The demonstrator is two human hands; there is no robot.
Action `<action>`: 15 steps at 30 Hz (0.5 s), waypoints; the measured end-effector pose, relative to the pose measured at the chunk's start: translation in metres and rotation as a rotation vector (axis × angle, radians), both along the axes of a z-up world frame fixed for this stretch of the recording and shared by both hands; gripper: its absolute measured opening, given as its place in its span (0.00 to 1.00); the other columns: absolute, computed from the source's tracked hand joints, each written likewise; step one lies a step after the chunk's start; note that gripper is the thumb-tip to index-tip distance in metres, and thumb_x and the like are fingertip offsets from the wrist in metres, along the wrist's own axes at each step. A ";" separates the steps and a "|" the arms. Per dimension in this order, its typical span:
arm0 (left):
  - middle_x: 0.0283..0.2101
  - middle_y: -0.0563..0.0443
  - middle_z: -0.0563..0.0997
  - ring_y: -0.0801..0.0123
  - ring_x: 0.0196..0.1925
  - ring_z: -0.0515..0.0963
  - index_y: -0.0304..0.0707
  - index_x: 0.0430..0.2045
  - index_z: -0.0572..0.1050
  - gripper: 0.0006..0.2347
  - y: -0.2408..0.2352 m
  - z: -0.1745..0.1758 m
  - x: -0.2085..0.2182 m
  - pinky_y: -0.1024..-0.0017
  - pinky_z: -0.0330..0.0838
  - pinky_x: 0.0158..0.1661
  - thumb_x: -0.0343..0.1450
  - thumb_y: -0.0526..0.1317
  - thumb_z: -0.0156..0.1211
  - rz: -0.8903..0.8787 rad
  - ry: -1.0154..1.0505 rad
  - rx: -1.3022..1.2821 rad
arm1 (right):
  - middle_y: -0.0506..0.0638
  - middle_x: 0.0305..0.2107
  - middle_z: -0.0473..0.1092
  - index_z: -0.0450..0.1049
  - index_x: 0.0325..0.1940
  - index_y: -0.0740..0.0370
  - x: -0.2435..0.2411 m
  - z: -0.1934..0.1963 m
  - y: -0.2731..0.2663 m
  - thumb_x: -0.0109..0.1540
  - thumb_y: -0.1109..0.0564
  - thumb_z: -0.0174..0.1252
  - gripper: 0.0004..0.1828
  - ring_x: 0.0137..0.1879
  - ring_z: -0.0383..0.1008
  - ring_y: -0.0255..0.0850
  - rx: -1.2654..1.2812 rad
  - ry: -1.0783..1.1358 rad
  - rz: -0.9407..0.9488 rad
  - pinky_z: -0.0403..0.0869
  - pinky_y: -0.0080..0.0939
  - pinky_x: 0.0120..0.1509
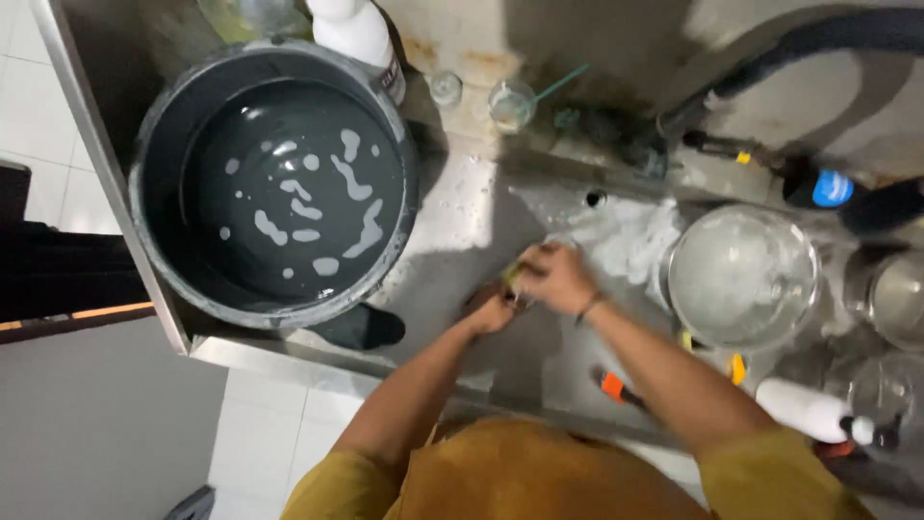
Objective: The person scrubs a white sneaker with a yellow sponge in a sink filled with soapy water. They then switch to a blue brush to scrub the shoe's upper and sole before rinsing it under running water.
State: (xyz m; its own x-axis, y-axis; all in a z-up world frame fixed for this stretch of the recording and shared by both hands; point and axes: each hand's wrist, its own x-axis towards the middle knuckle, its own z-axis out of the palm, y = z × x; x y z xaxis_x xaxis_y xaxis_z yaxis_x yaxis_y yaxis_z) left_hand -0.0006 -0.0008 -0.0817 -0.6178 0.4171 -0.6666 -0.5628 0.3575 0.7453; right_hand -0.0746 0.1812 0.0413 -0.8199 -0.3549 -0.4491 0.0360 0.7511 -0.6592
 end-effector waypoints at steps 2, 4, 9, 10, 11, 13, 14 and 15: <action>0.20 0.38 0.68 0.58 0.26 0.69 0.20 0.23 0.74 0.13 -0.016 0.004 0.007 0.58 0.66 0.31 0.70 0.37 0.51 -0.024 0.155 0.047 | 0.67 0.49 0.71 0.81 0.53 0.55 -0.017 -0.034 0.049 0.58 0.37 0.65 0.26 0.60 0.74 0.63 0.319 0.150 -0.203 0.73 0.57 0.66; 0.19 0.42 0.69 0.61 0.24 0.70 0.23 0.22 0.74 0.12 -0.019 0.060 -0.018 0.61 0.66 0.30 0.70 0.39 0.53 -0.007 0.144 0.037 | 0.63 0.47 0.74 0.82 0.51 0.56 -0.009 0.027 0.004 0.59 0.42 0.65 0.22 0.57 0.77 0.60 0.070 0.057 -0.220 0.75 0.55 0.64; 0.31 0.27 0.77 0.47 0.36 0.78 0.12 0.47 0.69 0.20 -0.016 0.011 0.010 0.51 0.71 0.41 0.72 0.41 0.56 0.005 0.101 0.091 | 0.54 0.39 0.79 0.83 0.45 0.52 0.025 -0.022 0.025 0.59 0.47 0.65 0.14 0.50 0.80 0.53 0.012 0.111 -0.244 0.77 0.51 0.54; 0.26 0.30 0.77 0.54 0.28 0.77 0.14 0.36 0.73 0.14 -0.014 0.021 0.013 0.60 0.71 0.34 0.71 0.38 0.58 -0.031 0.276 0.044 | 0.62 0.40 0.76 0.83 0.44 0.56 0.026 -0.017 0.040 0.54 0.48 0.70 0.17 0.49 0.79 0.59 0.031 0.289 -0.254 0.78 0.53 0.53; 0.20 0.32 0.77 0.62 0.21 0.76 0.17 0.26 0.76 0.11 -0.010 0.033 0.011 0.69 0.71 0.27 0.70 0.35 0.61 -0.063 0.455 0.000 | 0.69 0.41 0.73 0.83 0.43 0.60 0.021 -0.011 0.057 0.49 0.48 0.75 0.21 0.47 0.78 0.65 0.054 0.471 -0.259 0.79 0.54 0.52; 0.28 0.37 0.79 0.60 0.30 0.80 0.18 0.38 0.74 0.10 -0.014 0.013 0.008 0.75 0.73 0.35 0.72 0.34 0.58 -0.011 0.399 0.253 | 0.68 0.44 0.71 0.82 0.45 0.59 0.046 -0.006 0.020 0.50 0.49 0.74 0.22 0.49 0.77 0.66 -0.107 0.484 -0.174 0.78 0.57 0.54; 0.37 0.42 0.82 0.58 0.40 0.84 0.18 0.50 0.72 0.14 -0.016 0.003 0.009 0.80 0.75 0.44 0.74 0.33 0.56 0.045 0.338 0.504 | 0.68 0.47 0.69 0.81 0.48 0.59 0.060 -0.004 0.001 0.50 0.50 0.73 0.23 0.51 0.75 0.67 -0.270 0.492 -0.087 0.77 0.60 0.56; 0.37 0.42 0.82 0.58 0.40 0.84 0.18 0.50 0.72 0.14 -0.013 0.048 0.006 0.80 0.75 0.44 0.74 0.33 0.56 0.033 0.319 0.504 | 0.68 0.47 0.69 0.81 0.48 0.59 0.047 -0.001 0.019 0.50 0.50 0.73 0.23 0.51 0.75 0.67 -0.267 0.479 -0.105 0.77 0.60 0.56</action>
State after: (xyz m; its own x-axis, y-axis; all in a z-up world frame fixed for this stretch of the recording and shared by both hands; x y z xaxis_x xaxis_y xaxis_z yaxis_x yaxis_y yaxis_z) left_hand 0.0052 -0.0137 -0.0333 -0.7730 0.6110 -0.1707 -0.2879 -0.0981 0.9526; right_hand -0.0276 0.2007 0.0401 -0.9473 -0.3111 0.0765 -0.2489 0.5642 -0.7872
